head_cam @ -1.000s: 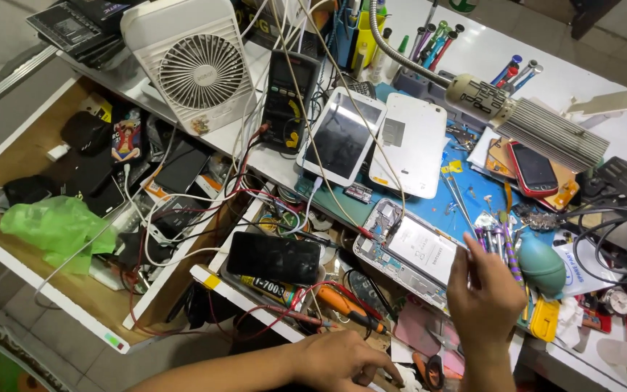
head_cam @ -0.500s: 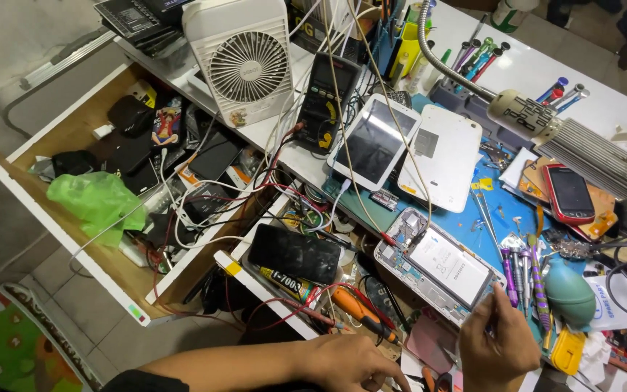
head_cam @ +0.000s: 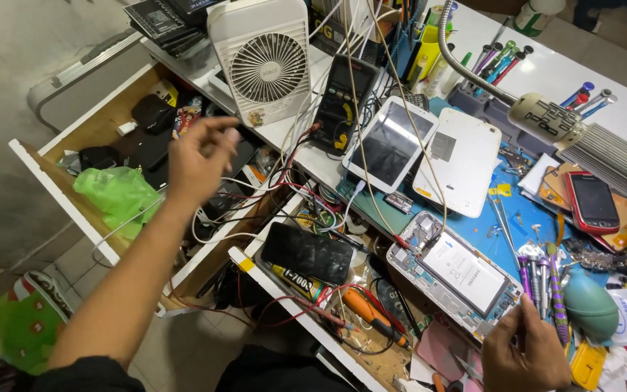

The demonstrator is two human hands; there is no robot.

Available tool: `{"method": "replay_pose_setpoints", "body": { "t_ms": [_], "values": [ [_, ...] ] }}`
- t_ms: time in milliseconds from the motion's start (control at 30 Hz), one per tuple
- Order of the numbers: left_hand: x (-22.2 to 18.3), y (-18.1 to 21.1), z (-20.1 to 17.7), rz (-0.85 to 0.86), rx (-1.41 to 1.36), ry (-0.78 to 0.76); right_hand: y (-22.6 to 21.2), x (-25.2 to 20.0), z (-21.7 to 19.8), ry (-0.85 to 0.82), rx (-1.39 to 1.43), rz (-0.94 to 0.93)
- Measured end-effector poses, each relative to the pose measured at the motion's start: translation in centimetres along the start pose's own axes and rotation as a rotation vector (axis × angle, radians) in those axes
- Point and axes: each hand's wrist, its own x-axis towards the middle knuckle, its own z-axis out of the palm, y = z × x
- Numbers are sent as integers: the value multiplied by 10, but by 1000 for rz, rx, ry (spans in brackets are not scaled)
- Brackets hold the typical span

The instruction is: The person is disassembling a mobile phone on a cluttered workbench, prying off the back cover and removing the battery.

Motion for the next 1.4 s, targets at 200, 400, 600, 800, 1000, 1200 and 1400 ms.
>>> {"method": "replay_pose_setpoints", "body": {
  "t_ms": [200, 400, 600, 800, 1000, 1200, 1400],
  "values": [
    [40, -99, -29, -369, 499, -97, 13, -5, 8, 5, -1, -41],
    [44, -130, -12, -277, 618, -351, 19, -6, 17, 79, 43, -77],
    [53, -149, -18, -149, 733, -538, 24, -10, 21, 55, 29, -82],
    [55, -168, -17, -152, 752, -603, 30, -11, 23, 74, 40, -86],
    [51, -188, -14, -57, 772, -539, 40, -14, 28, 78, 60, -103],
    [52, -195, -15, -33, 756, -528, 39, -13, 26, 84, 50, -95],
    [55, -180, -15, -70, 773, -535, 38, -13, 23, 79, 47, -87]
  ]
}}
